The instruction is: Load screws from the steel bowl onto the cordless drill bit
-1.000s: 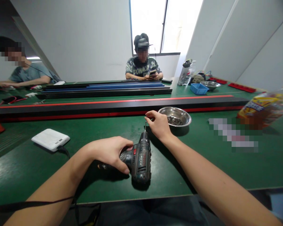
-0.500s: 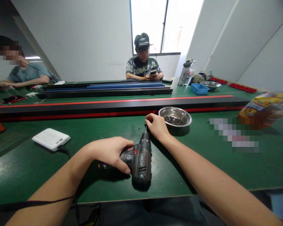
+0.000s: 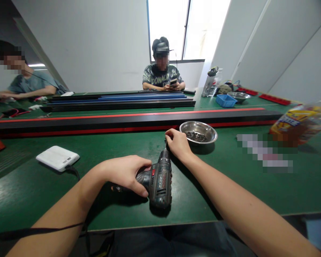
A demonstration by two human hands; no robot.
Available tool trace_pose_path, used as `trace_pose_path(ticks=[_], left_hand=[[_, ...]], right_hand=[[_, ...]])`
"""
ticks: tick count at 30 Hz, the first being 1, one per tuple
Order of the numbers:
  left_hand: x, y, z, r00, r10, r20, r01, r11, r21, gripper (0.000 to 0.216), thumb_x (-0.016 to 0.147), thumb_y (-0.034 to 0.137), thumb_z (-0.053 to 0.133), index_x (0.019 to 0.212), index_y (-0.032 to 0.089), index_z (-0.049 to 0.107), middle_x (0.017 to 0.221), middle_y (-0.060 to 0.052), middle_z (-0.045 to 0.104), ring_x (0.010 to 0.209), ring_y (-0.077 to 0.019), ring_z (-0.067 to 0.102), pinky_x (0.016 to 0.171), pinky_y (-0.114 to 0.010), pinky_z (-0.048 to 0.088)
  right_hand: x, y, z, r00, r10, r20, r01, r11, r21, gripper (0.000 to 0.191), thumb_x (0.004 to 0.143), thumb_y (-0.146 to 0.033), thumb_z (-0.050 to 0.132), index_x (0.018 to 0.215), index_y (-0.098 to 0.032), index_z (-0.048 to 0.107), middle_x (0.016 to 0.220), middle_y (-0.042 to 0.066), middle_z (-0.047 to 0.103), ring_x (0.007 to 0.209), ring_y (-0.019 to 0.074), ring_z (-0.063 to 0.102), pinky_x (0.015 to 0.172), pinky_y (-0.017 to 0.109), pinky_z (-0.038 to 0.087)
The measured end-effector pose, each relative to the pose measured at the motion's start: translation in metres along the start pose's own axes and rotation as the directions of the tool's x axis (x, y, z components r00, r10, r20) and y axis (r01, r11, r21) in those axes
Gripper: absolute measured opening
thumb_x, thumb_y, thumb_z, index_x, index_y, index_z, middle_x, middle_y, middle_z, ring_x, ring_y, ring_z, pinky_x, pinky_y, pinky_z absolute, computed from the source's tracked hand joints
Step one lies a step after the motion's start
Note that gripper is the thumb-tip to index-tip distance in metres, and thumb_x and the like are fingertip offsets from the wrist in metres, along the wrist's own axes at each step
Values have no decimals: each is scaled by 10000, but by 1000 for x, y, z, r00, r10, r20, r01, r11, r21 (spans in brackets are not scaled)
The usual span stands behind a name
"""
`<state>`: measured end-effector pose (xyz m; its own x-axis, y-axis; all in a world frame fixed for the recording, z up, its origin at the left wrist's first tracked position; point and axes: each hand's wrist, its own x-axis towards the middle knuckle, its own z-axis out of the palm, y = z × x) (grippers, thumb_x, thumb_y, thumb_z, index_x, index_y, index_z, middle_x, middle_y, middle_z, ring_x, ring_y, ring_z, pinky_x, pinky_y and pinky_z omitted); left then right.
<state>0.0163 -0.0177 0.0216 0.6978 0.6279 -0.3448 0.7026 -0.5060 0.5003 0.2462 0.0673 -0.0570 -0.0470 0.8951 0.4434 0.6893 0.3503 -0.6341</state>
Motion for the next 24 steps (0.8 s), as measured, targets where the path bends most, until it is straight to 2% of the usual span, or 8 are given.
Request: trace_pose_path(ticks=[8,13,19,24], left_hand=[[0,0,0,1000,-8,6,8,1000,7,549,667,554,865,1076,229,698,970,13,722,839,-204,650,716,-259,456],[-1,1,-1,1000,-11,8,11,1000,14,543,669,556,861,1063,222,694,962,10,718,833,-202,648,707,-258,453],[-1,3,-1,1000,-19,9,18,999,40,550,670,567,854,1069,227,688,969,10,721,833,-200,647,719,-260,456],[1,3,0,999,-33,-4,33,997,66,531,665,567,852,1045,235,686,947,14,715,808,-194,639,698,-265,443]], right_hand=[[-1,-2,-1,1000,6,11,-6,1000,-17,154,951,-167,622,963,-190,774,946,72,796,858,208,732,848,311,526],[-3,-6,-2,1000,7,7,-6,998,-59,185,985,-230,600,996,-179,778,969,84,799,849,209,728,810,301,510],[-4,-11,-5,998,3,63,4,994,-109,301,1030,-317,574,857,-178,777,849,77,783,754,200,699,705,290,444],[-4,-10,-6,996,-6,87,12,997,-73,324,1034,-336,579,843,-175,786,854,73,794,742,193,707,675,286,432]])
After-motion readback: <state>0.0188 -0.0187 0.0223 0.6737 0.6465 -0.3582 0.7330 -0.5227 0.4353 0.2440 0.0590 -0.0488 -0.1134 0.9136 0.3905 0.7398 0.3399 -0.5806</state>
